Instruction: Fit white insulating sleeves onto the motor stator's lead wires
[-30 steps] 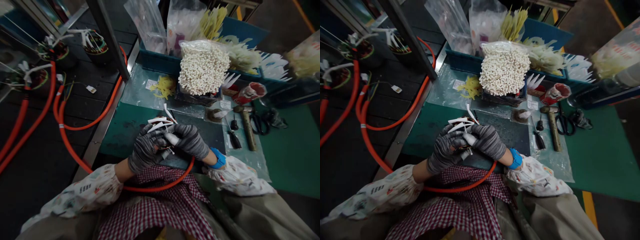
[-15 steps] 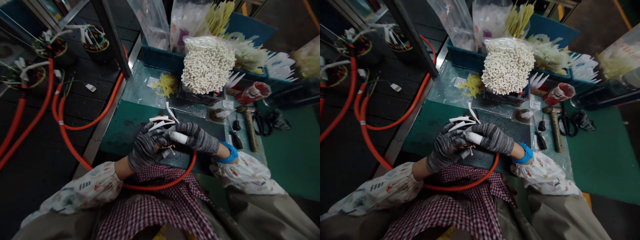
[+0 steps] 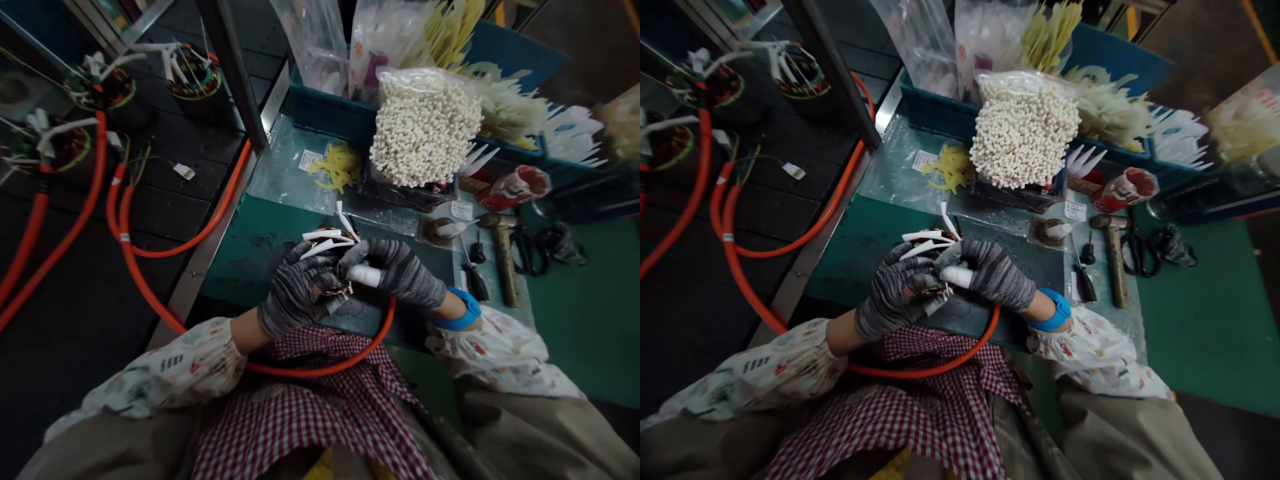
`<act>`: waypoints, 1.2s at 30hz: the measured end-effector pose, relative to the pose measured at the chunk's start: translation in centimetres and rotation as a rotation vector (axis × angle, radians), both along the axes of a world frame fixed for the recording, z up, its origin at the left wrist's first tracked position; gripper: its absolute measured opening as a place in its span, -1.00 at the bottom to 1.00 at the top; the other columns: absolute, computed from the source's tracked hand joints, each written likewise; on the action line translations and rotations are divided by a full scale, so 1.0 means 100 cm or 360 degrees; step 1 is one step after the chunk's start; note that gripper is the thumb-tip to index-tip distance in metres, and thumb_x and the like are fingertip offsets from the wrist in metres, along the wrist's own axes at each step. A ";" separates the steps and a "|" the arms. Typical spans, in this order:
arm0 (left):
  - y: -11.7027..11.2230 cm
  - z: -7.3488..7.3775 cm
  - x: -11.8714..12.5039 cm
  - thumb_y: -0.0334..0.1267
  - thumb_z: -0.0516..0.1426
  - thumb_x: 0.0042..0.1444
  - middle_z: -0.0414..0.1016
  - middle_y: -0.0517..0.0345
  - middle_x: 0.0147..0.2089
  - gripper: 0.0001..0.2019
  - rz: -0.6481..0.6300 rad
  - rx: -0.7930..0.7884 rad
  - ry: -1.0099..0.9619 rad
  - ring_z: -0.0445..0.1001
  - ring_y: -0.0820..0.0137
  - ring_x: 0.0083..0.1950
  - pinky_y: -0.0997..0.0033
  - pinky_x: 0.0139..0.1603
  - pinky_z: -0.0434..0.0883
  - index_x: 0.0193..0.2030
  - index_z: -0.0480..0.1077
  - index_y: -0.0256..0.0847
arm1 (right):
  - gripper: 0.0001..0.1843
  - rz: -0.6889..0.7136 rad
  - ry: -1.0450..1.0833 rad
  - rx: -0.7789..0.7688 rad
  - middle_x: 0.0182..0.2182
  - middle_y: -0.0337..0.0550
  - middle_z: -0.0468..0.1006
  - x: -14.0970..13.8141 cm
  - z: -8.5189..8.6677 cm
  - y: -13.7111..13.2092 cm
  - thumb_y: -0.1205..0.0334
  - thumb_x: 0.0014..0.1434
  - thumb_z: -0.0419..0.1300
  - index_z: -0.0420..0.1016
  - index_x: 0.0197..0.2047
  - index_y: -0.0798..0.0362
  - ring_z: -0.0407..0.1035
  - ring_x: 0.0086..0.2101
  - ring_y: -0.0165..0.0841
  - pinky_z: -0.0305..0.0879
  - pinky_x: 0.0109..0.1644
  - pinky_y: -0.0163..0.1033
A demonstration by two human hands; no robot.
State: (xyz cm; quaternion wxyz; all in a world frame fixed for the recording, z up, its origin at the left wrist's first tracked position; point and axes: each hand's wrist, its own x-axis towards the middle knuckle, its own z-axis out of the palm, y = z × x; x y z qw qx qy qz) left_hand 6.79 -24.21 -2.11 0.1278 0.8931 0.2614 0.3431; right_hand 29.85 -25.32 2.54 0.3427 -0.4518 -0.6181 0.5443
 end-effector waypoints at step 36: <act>0.000 -0.002 -0.006 -0.05 0.31 0.28 0.70 0.10 0.07 -0.80 -0.0013 0.0226 0.0104 0.62 0.07 0.19 -0.27 0.51 0.28 -0.03 0.51 -0.01 | -0.79 -0.0675 -0.0547 0.0893 -0.09 -0.06 0.60 -0.020 -0.029 0.008 0.09 0.47 0.11 0.53 0.02 -0.08 0.52 -0.06 -0.16 0.49 0.17 0.07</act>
